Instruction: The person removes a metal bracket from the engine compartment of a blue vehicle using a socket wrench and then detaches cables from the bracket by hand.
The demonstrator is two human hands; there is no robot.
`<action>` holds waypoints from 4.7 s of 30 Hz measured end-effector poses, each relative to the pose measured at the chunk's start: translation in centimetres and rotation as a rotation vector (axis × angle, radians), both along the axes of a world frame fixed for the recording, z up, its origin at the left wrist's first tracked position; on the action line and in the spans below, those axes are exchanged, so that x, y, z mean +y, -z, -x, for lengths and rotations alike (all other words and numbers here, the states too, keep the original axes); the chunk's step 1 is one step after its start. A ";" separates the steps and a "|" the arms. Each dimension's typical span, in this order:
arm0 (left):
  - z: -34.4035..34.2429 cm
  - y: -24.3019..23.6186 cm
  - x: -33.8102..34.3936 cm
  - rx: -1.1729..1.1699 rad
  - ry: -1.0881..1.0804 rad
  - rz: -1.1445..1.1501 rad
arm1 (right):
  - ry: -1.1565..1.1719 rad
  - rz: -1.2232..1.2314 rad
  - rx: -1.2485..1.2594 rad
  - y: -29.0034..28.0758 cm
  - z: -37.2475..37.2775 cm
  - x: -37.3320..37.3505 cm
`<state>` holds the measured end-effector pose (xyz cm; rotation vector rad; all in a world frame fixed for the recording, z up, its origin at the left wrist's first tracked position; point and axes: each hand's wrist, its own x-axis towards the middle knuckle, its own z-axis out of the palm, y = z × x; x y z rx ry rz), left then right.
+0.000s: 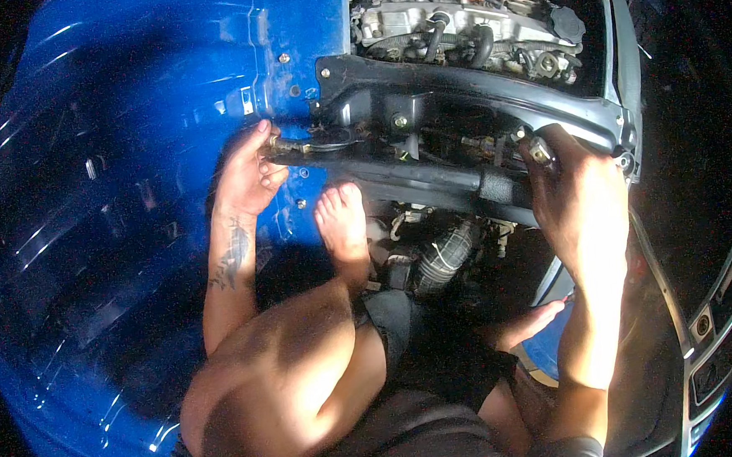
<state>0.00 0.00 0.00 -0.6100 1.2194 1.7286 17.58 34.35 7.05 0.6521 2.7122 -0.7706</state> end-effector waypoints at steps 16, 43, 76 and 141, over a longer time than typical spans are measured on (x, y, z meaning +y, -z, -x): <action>-1.2 1.6 0.6 0.389 0.018 0.047 | -0.015 -0.044 0.033 0.4 0.4 0.4; -3.7 3.4 3.1 0.720 -0.245 0.145 | 0.045 0.178 0.226 1.7 -1.2 1.9; -0.3 5.5 3.3 0.123 -0.678 -1.031 | 0.037 -0.118 0.013 0.1 0.3 -0.8; 2.8 3.4 0.4 -0.259 -0.693 -0.369 | 0.443 0.395 0.047 1.1 -3.1 2.3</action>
